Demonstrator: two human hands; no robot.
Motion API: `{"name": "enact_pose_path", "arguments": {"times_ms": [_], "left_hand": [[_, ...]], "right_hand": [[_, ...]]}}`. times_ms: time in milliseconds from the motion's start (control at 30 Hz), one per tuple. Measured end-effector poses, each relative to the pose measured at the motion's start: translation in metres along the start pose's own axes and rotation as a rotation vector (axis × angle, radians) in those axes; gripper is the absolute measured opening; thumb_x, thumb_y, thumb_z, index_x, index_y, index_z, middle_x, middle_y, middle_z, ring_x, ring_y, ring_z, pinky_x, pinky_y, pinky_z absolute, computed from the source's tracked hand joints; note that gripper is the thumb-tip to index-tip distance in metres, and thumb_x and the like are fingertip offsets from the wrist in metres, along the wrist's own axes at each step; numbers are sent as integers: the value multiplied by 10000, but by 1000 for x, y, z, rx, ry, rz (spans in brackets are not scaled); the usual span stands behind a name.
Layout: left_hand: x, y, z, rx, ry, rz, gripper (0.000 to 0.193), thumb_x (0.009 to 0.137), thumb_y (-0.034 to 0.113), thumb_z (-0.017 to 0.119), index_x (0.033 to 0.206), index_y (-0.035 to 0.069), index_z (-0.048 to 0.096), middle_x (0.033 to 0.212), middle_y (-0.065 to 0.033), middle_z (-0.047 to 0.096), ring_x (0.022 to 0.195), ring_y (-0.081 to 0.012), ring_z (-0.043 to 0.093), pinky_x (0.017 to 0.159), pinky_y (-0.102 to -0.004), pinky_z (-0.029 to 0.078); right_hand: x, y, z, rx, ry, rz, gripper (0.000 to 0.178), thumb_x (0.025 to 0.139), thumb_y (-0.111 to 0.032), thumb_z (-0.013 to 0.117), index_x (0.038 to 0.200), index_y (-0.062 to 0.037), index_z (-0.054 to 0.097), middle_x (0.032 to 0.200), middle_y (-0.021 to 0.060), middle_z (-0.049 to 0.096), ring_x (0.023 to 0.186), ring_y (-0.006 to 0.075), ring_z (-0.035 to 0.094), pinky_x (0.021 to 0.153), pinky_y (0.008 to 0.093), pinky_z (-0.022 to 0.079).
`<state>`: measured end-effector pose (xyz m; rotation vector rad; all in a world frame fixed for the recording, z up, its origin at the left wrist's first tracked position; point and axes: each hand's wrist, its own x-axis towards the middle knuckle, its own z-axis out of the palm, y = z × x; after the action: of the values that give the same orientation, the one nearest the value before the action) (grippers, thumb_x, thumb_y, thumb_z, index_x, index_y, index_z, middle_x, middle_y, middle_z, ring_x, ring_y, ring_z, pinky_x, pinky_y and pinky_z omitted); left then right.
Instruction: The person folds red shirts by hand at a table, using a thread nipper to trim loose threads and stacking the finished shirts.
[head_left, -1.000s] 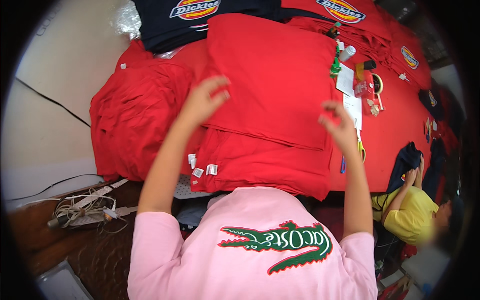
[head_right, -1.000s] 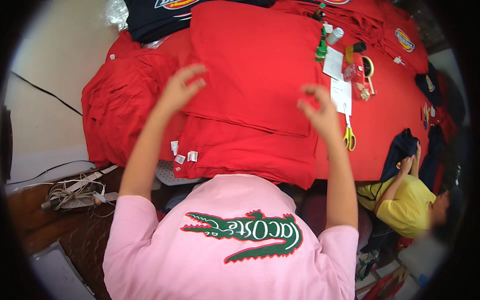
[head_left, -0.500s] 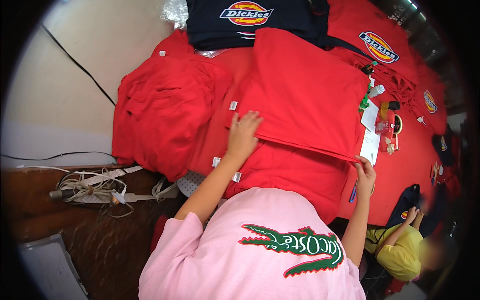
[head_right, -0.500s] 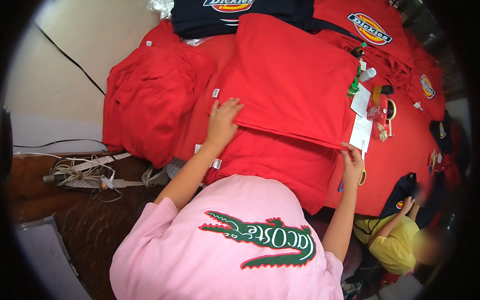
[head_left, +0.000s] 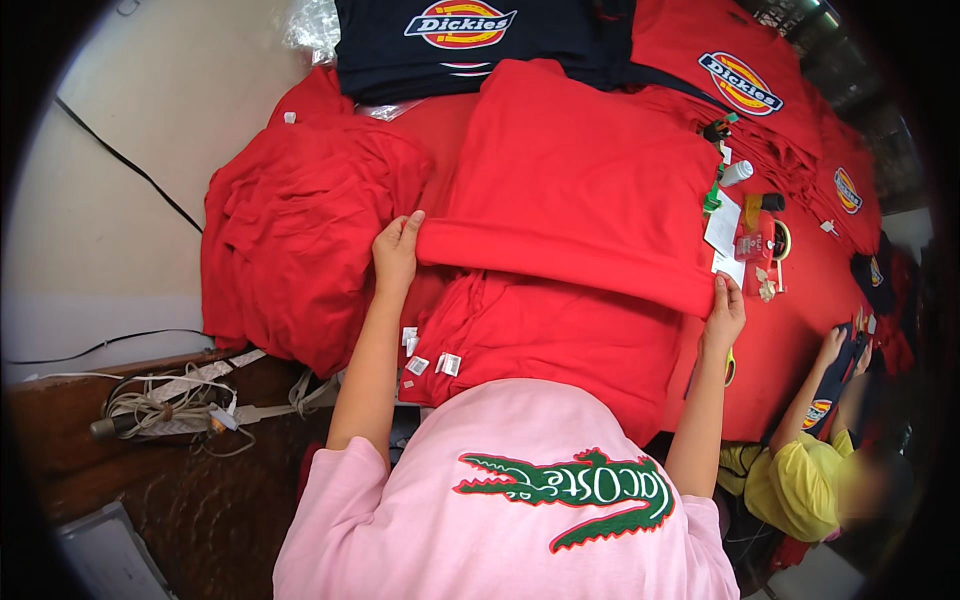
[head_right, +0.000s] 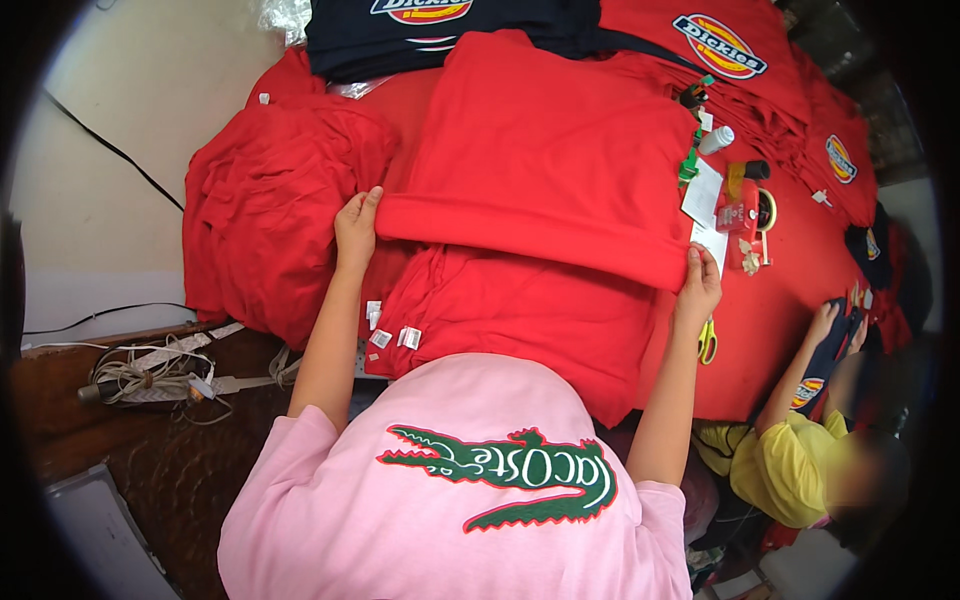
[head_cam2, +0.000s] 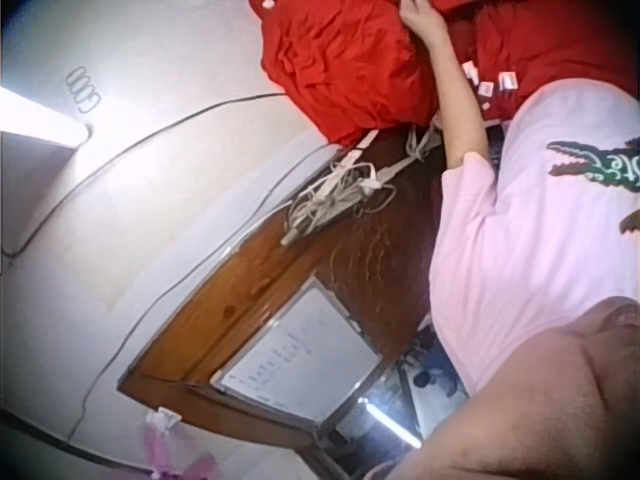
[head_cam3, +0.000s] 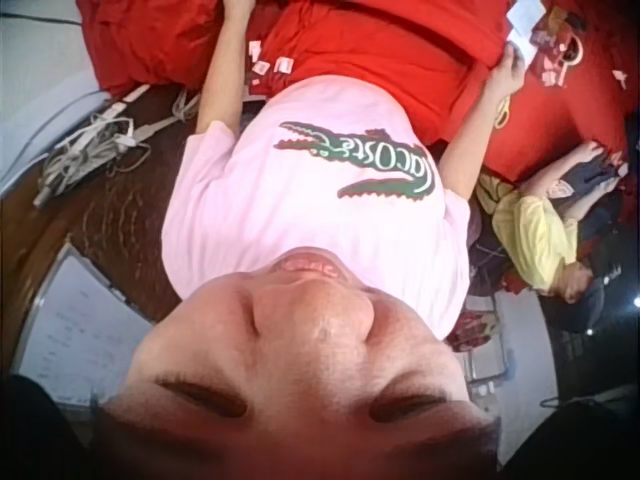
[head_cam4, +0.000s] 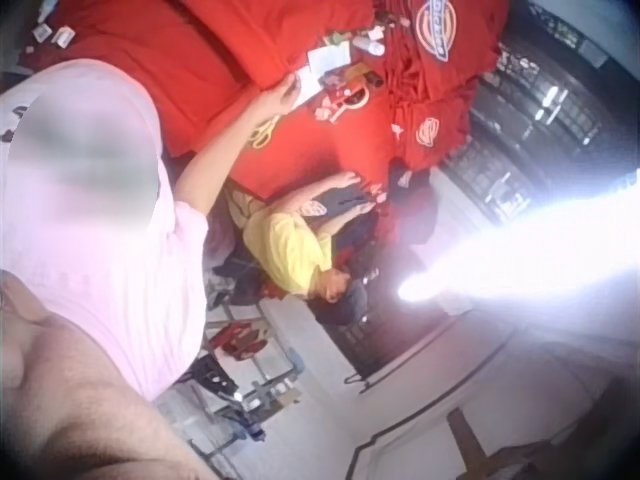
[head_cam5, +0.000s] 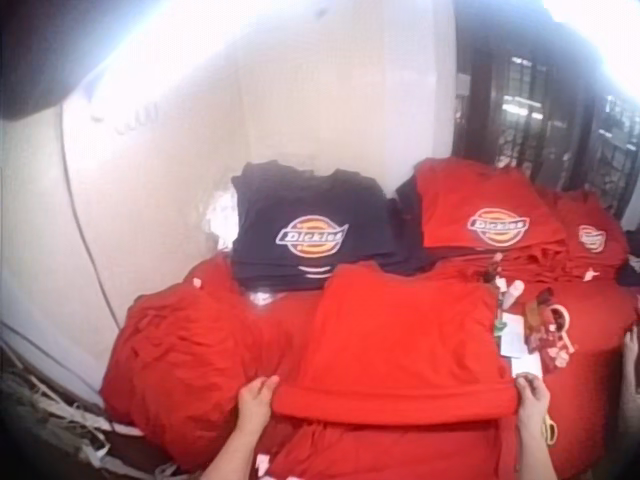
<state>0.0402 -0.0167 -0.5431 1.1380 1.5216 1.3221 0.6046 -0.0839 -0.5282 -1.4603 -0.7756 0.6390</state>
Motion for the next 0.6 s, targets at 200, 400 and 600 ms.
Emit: {"name": "enact_pose_path", "arguments": {"times_ms": [200,400,600], "left_hand": [[4,7,10,112,41,25,484,1088,392,626,865,-35,663,721,-20,605,723,-94,509,677,-314,472],[23,-2,-15,209,52,-5,419,1086,353,624,900,-19,682,789,-55,658,755,-124,540,721,-329,479],[21,-7,-10,148,-70,53,228,1039,189,687,1126,-14,743,1041,-67,747,988,-127,660,921,-282,509]], "right_hand": [[2,-6,-10,-63,49,-40,270,1106,-177,590,1247,20,709,1081,53,725,974,102,646,915,249,521],[9,-30,-42,40,141,80,268,1113,-187,564,1246,-2,705,714,-46,528,579,16,425,489,175,329],[-13,-35,-39,11,15,97,232,1099,-172,572,1173,-29,738,777,-23,610,605,29,475,536,197,367]]}}
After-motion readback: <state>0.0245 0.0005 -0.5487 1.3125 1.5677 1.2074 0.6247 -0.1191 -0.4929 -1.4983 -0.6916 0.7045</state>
